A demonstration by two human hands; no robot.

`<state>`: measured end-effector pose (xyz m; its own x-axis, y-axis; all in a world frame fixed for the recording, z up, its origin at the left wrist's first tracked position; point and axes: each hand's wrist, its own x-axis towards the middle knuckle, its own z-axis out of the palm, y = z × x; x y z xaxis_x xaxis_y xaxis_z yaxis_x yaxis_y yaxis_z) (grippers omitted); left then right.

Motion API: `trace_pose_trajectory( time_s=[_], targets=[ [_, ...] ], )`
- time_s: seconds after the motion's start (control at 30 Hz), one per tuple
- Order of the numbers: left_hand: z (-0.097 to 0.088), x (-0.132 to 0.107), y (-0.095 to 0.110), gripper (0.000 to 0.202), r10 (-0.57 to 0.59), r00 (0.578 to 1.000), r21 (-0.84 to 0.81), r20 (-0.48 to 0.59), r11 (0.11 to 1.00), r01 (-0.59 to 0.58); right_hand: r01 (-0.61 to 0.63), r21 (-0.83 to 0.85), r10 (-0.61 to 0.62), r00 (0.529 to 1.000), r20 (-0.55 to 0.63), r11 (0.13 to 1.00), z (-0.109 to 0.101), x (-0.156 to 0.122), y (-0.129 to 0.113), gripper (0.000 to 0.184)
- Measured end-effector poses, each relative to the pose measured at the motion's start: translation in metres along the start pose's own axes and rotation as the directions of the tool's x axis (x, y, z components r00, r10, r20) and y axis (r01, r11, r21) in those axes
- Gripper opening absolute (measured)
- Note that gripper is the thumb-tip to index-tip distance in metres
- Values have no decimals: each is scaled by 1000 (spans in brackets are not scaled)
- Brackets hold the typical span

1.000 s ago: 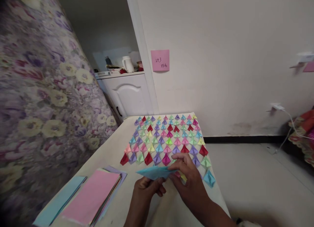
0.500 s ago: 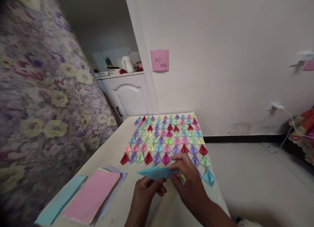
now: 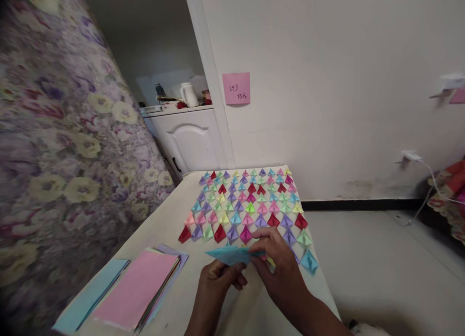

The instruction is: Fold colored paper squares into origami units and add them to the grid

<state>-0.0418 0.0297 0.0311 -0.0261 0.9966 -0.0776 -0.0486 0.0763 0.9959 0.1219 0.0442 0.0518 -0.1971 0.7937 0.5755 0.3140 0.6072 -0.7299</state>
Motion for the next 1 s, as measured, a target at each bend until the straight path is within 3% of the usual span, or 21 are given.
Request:
trace_pose_trajectory(
  time_s=[0.27, 0.47, 0.73, 1.0],
  targets=[
    [1, 0, -2, 15, 24, 1000, 39, -15, 999, -23, -129, 107, 127, 992, 25, 986, -3, 2, -3, 11],
    [3, 0, -1, 14, 37, 999, 45, -9, 998, -36, -149, 118, 140, 987, 81, 982, -2, 4, -3, 13],
    [5, 0, 0, 13, 16, 1000, 61, -6, 998, -16, -44, -41, 49, 991, 122, 998, 2, -3, 4, 26],
    [11, -3, -1, 10, 14, 999, 94, 32, 995, -17, 36, -293, 2, 992, 129, 955, 0, -1, 5, 19]
  ],
)
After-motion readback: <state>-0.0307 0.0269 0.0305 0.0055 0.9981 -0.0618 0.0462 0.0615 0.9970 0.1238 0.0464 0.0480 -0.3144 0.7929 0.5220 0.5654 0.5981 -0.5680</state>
